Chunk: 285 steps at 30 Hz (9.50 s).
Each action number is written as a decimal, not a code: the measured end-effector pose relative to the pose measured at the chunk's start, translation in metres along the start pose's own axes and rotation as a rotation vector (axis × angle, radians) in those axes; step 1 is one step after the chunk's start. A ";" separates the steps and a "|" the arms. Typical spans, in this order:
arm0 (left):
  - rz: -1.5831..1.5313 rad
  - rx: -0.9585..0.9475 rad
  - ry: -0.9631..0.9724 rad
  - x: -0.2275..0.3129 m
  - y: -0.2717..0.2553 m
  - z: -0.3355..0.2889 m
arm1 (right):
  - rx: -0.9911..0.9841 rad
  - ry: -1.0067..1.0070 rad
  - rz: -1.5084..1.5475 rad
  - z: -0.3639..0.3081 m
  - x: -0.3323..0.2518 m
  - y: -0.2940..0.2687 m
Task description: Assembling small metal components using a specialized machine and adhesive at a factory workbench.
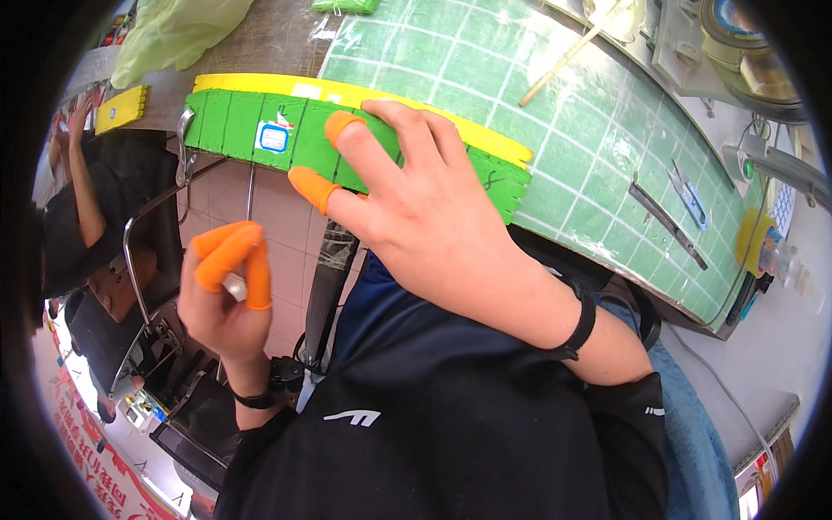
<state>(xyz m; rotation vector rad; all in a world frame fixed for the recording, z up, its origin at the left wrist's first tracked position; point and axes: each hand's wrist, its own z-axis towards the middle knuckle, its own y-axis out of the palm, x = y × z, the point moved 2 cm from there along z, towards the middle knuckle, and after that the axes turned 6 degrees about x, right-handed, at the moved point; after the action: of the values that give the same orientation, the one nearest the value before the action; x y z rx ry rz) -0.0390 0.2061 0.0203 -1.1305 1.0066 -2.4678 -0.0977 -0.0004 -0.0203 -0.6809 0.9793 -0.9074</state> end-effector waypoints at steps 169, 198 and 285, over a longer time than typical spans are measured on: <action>-0.465 -0.335 0.492 0.111 0.140 0.264 | 0.575 0.822 1.204 0.024 0.094 -0.119; -0.430 -0.259 0.857 0.084 0.163 0.268 | 0.931 0.509 0.571 0.039 0.147 -0.082; -0.474 -0.607 0.207 0.171 0.105 0.179 | 1.240 0.455 0.351 -0.127 0.136 -0.373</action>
<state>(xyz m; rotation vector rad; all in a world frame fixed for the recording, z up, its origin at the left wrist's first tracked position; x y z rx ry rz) -0.0269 -0.0396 0.1289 -1.4390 1.8207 -2.7628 -0.2996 -0.3060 0.1791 0.7484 0.6919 -1.1525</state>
